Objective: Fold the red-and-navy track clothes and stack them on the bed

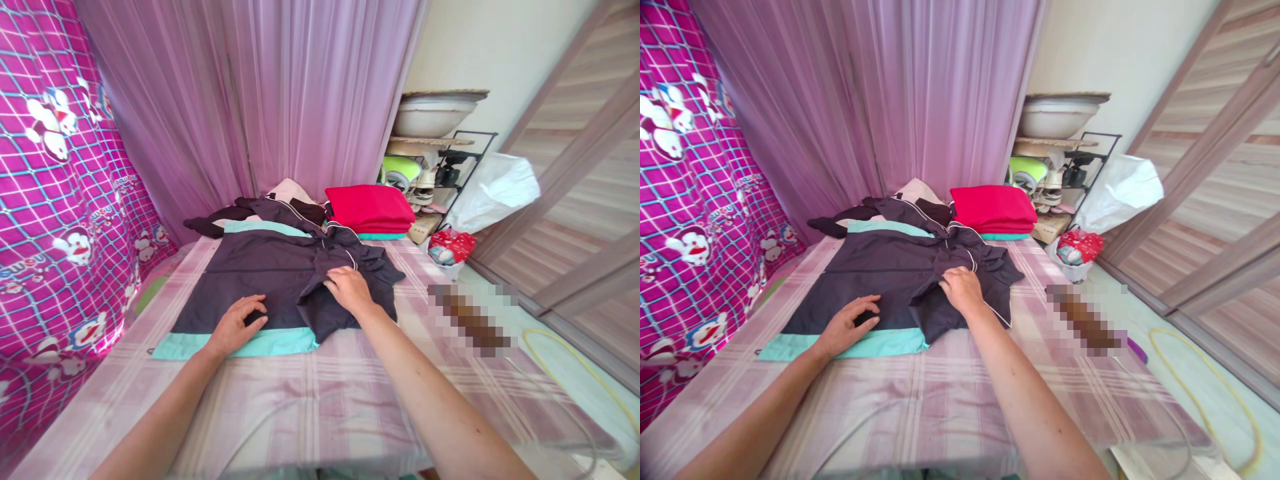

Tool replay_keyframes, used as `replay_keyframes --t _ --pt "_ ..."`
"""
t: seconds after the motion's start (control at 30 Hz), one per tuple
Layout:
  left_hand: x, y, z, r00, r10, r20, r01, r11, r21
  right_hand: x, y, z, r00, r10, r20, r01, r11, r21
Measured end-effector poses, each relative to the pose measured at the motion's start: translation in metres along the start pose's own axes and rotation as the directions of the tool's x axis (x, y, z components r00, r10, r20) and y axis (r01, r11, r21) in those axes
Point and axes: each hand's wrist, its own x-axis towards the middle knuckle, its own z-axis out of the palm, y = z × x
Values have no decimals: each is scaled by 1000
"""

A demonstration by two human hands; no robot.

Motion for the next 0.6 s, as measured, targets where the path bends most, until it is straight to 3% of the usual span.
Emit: replay_keyframes --t 0.07,0.13,0.23,0.33,0.43,0.6 --pt "-6 -1 -9 996 33 80 -32 999 -3 1 13 -9 980 122 -155 -119 992 32" --pt "-15 -4 -19 983 58 177 -63 998 20 -1 32 -23 922 255 -291 -238 967 95" --pt "-30 -11 -32 963 65 263 -91 992 90 -10 63 -45 845 366 -390 -301 928 220" --pt "-40 -18 -44 964 43 264 -84 986 145 -22 83 -56 791 388 -474 -292 919 264" --pt "-43 -29 -59 978 -11 206 -17 991 131 -29 89 -54 748 366 -554 -262 929 261" --pt "-38 -51 -98 951 -226 211 167 950 264 -22 89 -47 688 317 -653 -296 944 146"
